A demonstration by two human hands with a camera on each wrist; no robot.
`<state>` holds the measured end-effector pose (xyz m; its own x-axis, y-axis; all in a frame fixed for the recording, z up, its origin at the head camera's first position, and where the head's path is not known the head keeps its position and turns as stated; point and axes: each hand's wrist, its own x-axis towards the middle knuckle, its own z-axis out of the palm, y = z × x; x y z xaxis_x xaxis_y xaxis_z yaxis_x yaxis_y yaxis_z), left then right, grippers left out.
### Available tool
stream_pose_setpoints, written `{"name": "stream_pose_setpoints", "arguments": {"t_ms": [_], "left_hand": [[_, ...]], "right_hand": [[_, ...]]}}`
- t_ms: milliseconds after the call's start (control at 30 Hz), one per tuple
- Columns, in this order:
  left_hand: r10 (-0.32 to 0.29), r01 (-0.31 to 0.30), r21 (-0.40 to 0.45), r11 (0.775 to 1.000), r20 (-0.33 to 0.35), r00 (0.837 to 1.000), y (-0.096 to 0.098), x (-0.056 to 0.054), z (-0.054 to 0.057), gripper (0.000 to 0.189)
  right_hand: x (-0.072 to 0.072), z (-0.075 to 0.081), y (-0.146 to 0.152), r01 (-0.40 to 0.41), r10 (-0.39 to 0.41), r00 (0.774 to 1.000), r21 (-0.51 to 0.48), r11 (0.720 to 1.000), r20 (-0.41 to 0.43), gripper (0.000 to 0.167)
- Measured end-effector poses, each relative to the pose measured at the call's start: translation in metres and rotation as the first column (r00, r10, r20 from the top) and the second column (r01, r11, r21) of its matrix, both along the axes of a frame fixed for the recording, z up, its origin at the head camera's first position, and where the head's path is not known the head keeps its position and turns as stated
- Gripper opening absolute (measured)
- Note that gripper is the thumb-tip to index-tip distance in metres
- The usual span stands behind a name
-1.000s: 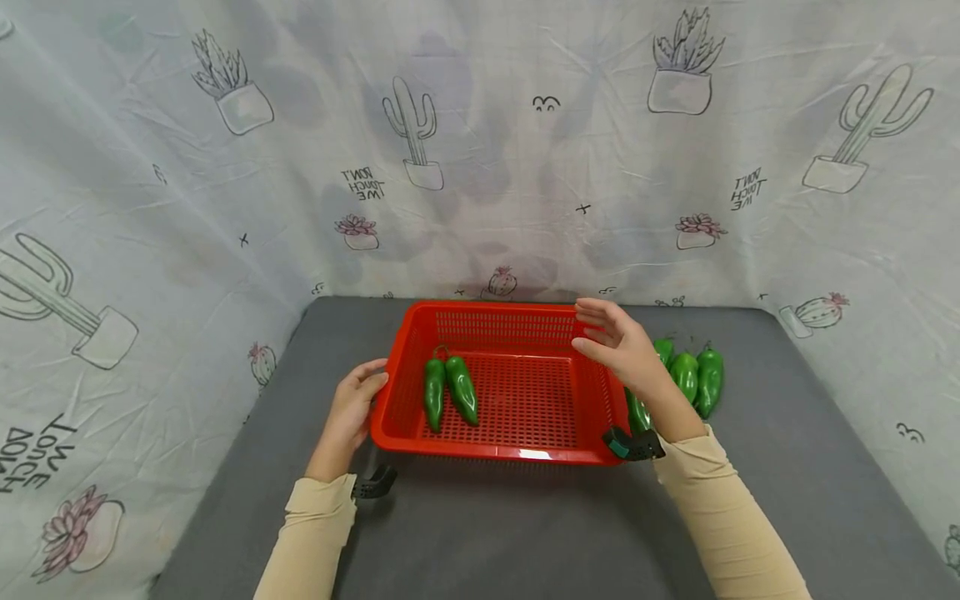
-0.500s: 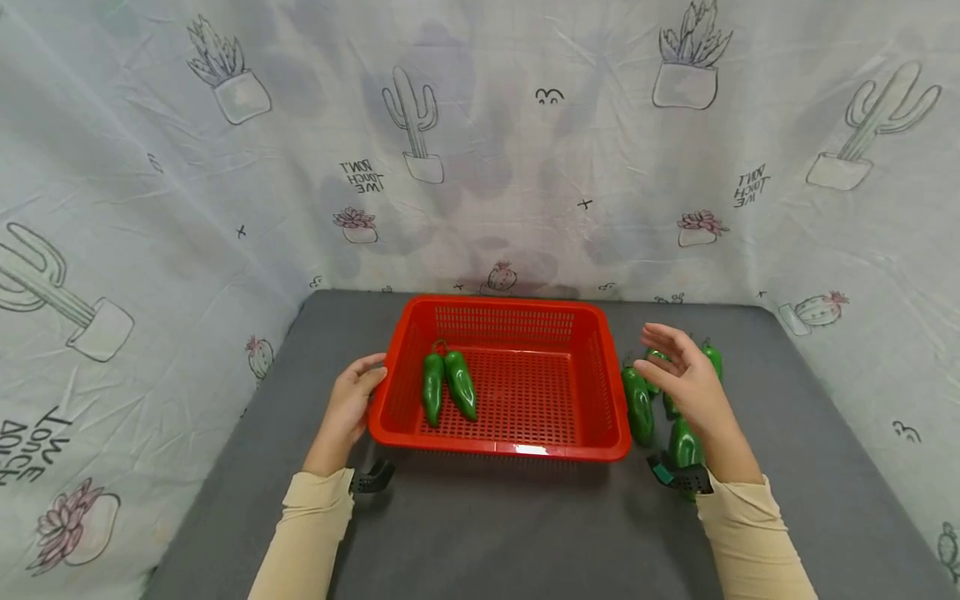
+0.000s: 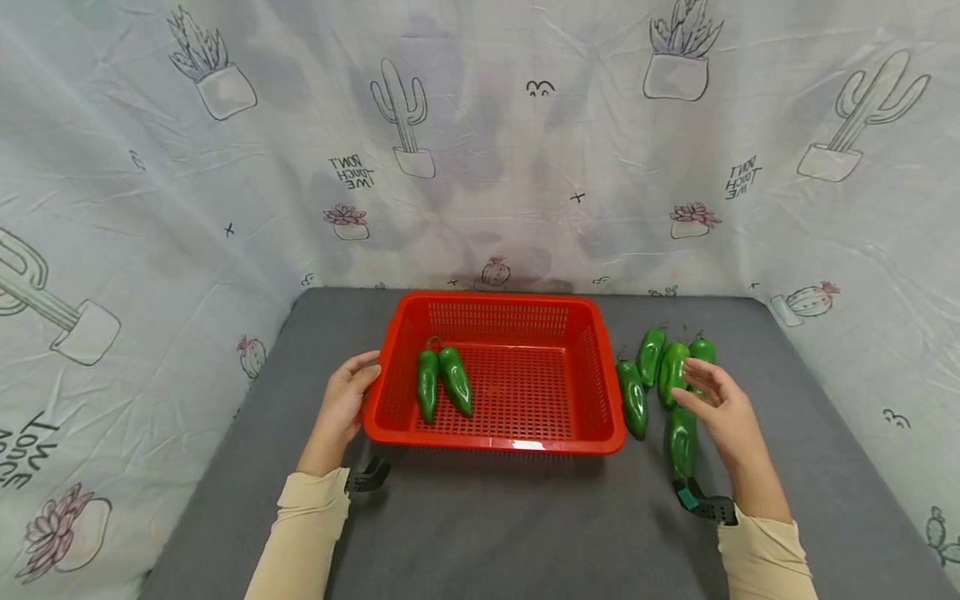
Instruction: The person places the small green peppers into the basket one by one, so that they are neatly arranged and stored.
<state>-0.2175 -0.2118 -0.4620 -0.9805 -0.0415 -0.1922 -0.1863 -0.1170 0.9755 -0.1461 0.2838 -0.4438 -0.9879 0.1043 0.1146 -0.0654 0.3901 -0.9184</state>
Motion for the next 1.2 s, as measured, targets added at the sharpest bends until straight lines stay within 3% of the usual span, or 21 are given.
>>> {"name": "stream_pose_setpoints", "arguments": {"t_ms": [267, 467, 733, 1200], "left_hand": [[-0.008, 0.007, -0.006, 1.000, -0.010, 1.000, -0.001, 0.002, -0.002, 0.042], [-0.010, 0.010, -0.009, 1.000, -0.001, 1.000, -0.001, 0.004, -0.005, 0.042], [0.002, -0.002, 0.009, 1.000, -0.014, 1.000, -0.001, 0.002, -0.004, 0.040], [0.009, -0.009, 0.012, 1.000, -0.012, 1.000, 0.000, 0.001, -0.003, 0.038]], "right_hand": [[0.017, -0.016, 0.008, 0.007, -0.032, 0.988, 0.161, 0.987, 0.153, 0.063], [0.029, -0.026, 0.010, 0.009, -0.046, 0.978, 0.180, 0.984, 0.202, 0.066], [0.039, -0.040, 0.014, -0.045, -0.011, 0.955, 0.182, 0.982, 0.295, 0.071], [0.039, -0.055, 0.010, -0.094, 0.029, 0.956, 0.209, 0.973, 0.292, 0.065]]}}
